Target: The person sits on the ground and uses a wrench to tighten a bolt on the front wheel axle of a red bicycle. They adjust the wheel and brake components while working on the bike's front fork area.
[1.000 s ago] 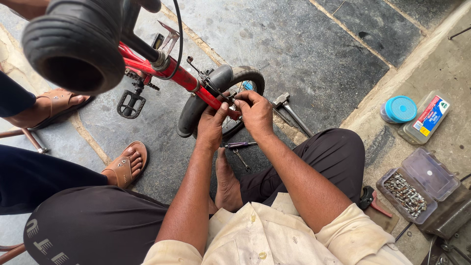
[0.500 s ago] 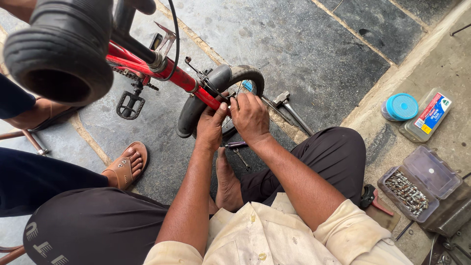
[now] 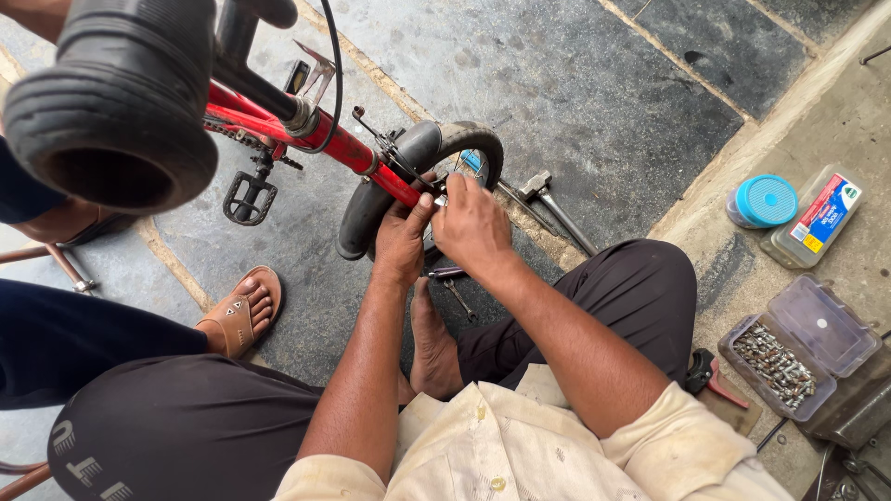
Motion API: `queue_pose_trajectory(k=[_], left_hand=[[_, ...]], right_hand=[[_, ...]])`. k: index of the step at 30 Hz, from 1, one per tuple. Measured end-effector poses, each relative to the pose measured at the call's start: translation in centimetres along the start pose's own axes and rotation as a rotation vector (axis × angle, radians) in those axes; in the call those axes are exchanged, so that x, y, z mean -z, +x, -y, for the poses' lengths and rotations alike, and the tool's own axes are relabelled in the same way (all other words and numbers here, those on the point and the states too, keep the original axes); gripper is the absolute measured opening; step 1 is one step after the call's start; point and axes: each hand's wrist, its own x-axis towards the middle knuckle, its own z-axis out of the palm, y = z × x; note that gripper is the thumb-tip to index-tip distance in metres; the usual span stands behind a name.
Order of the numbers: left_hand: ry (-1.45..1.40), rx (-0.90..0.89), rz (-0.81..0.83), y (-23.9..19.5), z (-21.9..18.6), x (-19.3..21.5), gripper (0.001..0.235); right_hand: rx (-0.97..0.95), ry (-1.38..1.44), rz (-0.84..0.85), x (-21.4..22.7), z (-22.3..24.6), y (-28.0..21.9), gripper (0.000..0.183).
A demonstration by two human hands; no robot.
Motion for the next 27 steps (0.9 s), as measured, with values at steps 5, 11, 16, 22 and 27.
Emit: queue_pose_trajectory(k=[5,11,16,22,27], left_hand=[[-0.004,-0.016,0.004,0.3,0.0,0.0,0.049],[-0.028,-0.002,0.009,0.3,0.0,0.0,0.050],[-0.018,-0.019,0.024,0.0,0.1,0.0,0.049],[-0.032,-0.013,0.023,0.1,-0.3,-0.3,0.049],[-0.038,-0.020,0.031,-0.2,-0.6,-0.4,0.049]], right_hand=[[-0.128,0.113,0.067,0.6,0.4,0.2,0.031],[-0.254,0.118,0.368,0.7,1.2,0.1,0.031],[-0.218,0.328,-0.044,0.1,1.2,-0.3,0.032],[-0.169,0.290,-0.120,-0.6,1.1,0.7,0.035],[-0.228,0.306,-0.067,-0.1,1.1,1.0,0.044]])
